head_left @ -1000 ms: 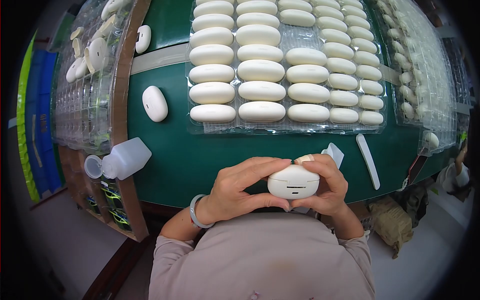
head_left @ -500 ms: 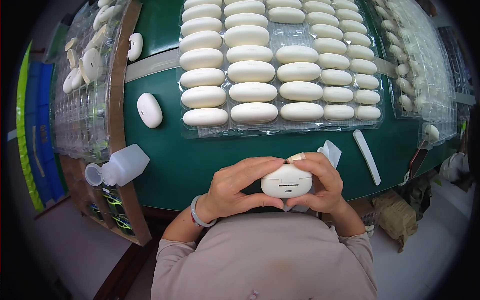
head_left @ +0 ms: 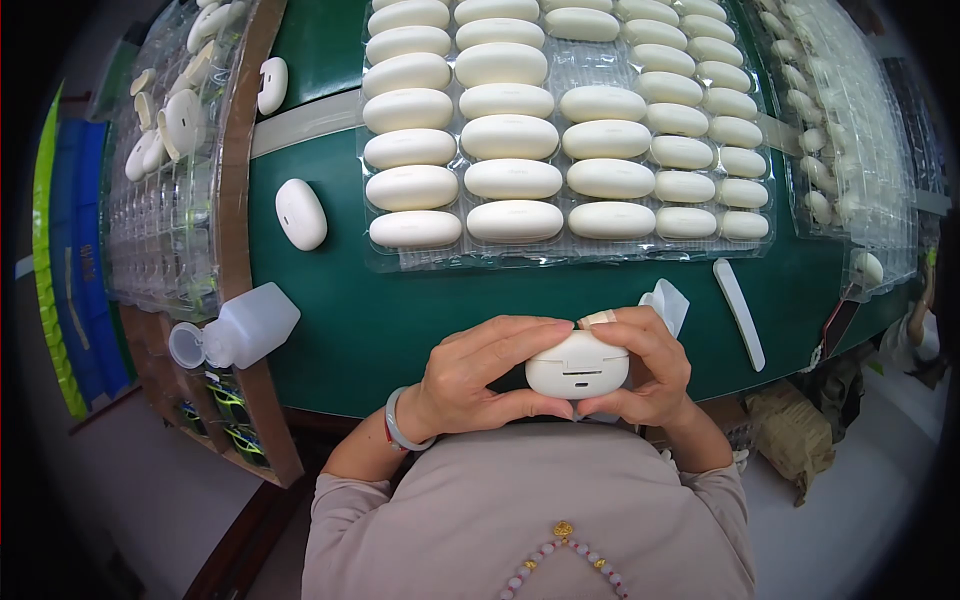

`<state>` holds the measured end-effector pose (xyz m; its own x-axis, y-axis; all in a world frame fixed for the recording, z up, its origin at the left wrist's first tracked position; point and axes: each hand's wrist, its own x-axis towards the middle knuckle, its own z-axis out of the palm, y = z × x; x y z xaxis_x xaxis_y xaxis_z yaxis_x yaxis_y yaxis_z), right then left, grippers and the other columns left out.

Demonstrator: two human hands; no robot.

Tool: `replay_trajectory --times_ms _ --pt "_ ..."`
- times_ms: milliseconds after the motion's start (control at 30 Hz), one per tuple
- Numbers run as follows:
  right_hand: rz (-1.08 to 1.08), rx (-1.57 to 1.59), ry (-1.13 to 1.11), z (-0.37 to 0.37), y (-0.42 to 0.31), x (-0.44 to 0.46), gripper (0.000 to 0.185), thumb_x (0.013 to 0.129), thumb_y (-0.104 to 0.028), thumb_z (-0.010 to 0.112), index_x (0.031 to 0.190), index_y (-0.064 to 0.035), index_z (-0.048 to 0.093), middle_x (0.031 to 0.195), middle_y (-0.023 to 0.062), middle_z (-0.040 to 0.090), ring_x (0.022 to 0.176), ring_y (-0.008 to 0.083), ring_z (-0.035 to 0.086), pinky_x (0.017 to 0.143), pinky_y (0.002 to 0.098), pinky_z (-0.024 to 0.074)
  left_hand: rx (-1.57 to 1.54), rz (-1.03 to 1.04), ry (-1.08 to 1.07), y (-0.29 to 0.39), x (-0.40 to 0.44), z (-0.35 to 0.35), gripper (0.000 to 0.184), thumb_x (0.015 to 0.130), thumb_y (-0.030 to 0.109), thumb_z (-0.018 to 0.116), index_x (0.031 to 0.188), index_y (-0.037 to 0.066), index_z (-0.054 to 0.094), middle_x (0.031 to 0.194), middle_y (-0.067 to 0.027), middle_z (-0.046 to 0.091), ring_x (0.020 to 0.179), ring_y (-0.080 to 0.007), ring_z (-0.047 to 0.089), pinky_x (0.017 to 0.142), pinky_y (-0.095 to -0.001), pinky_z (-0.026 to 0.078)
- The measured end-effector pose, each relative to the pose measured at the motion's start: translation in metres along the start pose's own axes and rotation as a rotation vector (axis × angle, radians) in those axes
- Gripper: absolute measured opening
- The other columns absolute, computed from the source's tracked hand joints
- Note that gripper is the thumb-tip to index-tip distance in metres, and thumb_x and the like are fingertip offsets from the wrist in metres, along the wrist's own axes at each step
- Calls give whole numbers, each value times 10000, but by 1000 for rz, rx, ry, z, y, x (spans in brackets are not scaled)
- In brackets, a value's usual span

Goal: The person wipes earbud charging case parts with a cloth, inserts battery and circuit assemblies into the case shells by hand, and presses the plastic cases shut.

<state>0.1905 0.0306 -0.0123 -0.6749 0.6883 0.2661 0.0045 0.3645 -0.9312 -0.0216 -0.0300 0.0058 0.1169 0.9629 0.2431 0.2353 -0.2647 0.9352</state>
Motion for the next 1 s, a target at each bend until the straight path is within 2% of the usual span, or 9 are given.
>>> replay_trajectory --times_ms 300,600,700,800,900,933,1000 --pt "-107 -16 0 0 3 0 694 580 -253 868 1133 38 566 1086 186 579 968 246 603 802 312 516 -25 76 25 -6 -2 2 572 624 232 827 1099 -18 628 1076 -165 646 900 -243 657 738 -294 543" --pt "-103 -71 26 3 1 -1 646 635 -280 844 1124 33 560 1072 176 574 945 240 600 786 311 512 22 81 13 -6 -3 3 557 639 223 821 1103 -17 627 1069 -170 648 895 -247 657 727 -291 539" --pt "-67 -31 30 3 1 -3 647 645 -269 842 1136 39 555 1059 170 573 957 240 593 792 301 500 20 52 24 -4 -2 4 523 650 219 819 1083 -13 639 1023 -159 655 908 -247 654 745 -287 532" --pt "130 119 115 7 -4 -3 601 621 -197 844 1121 26 595 1075 168 614 950 282 581 821 351 469 -48 -2 -68 -8 -1 0 715 635 215 840 1241 -2 529 1146 -152 593 1016 -240 612 791 -285 517" --pt "42 56 76 -4 -7 9 602 626 -233 838 1125 7 602 1098 127 616 999 257 518 886 355 405 -1247 -584 -50 -5 -2 11 946 668 321 828 1404 35 308 1295 -138 470 1144 -235 524 859 -298 490" --pt "57 102 51 -6 -7 10 599 631 -240 834 1128 0 601 1104 114 616 1012 254 496 900 358 383 -1469 -794 -89 1 4 7 1092 703 452 779 1466 69 98 1384 -131 363 1208 -236 456 923 -324 459" --pt "87 199 -3 -7 -7 11 593 640 -254 825 1133 -15 600 1117 88 616 1038 249 452 929 363 340 -1493 -713 -117 -4 0 13 774 870 325 571 1457 38 155 1367 -150 392 1201 -230 463 947 -342 441"
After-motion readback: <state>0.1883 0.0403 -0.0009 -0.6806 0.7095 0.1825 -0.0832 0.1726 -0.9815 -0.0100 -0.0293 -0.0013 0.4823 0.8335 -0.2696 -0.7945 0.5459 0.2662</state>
